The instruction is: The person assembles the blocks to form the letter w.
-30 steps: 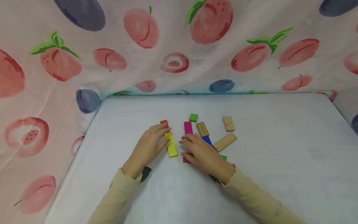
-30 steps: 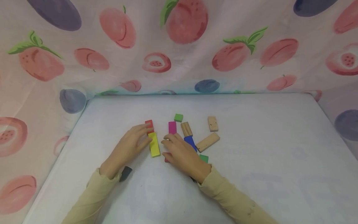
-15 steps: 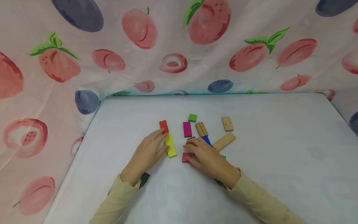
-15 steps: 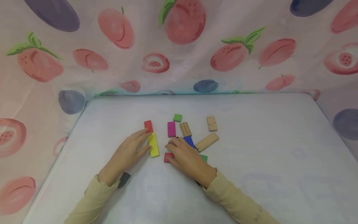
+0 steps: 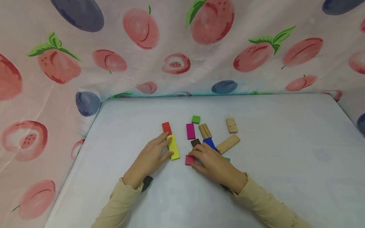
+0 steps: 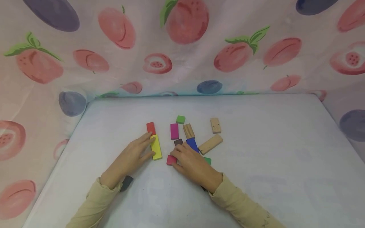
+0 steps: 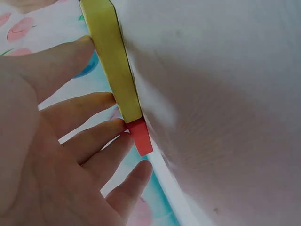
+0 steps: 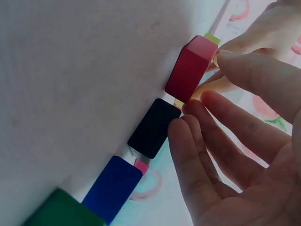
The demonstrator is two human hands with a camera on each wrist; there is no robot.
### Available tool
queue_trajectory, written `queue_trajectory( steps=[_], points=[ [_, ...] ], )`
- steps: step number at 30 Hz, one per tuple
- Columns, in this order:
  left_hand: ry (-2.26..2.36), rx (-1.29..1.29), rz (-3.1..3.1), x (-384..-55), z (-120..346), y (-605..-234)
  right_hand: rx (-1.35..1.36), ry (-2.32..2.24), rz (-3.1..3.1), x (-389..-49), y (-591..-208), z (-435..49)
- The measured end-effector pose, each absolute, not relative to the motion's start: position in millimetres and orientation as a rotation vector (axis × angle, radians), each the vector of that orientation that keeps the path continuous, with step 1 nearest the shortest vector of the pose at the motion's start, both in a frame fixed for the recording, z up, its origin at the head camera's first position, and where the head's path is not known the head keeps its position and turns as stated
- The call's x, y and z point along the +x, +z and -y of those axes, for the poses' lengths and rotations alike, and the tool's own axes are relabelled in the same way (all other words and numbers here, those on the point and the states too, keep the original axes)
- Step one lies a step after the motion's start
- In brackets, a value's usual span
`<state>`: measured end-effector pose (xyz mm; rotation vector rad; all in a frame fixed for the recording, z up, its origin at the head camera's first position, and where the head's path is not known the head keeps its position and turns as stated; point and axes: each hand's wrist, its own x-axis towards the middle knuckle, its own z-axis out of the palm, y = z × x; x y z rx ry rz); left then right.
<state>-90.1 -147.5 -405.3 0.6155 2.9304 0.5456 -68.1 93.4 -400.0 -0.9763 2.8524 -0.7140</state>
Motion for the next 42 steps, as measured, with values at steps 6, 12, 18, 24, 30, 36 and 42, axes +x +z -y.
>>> queue_trajectory(
  steps=[6,12,18,24,30,36,42],
  points=[
    [0.586,0.621,-2.924,-91.4,146.7,-405.3,-0.975,-0.670,-2.833,-68.4,-400.5,-94.1],
    [0.613,0.616,-2.921,-92.2,146.8,-406.2,-0.978,-0.660,-2.825,-69.4,-401.2,-94.6],
    [0.612,0.582,-2.913,-91.6,146.3,-405.6,-0.975,-0.669,-2.817,-70.1,-400.2,-93.7],
    [0.608,0.535,-2.897,-90.0,143.8,-402.8,-0.990,-0.680,-2.813,-71.3,-400.3,-93.1],
    [0.603,0.537,-2.901,-89.1,142.6,-402.2,-0.993,-0.689,-2.791,-71.8,-400.0,-92.2],
    [0.611,0.544,-2.906,-88.5,142.4,-402.3,-0.995,-0.677,-2.763,-72.9,-399.7,-90.1],
    [0.608,0.532,-2.911,-88.7,142.5,-402.2,-0.998,-0.697,-2.722,-73.9,-399.5,-86.9]
  ],
)
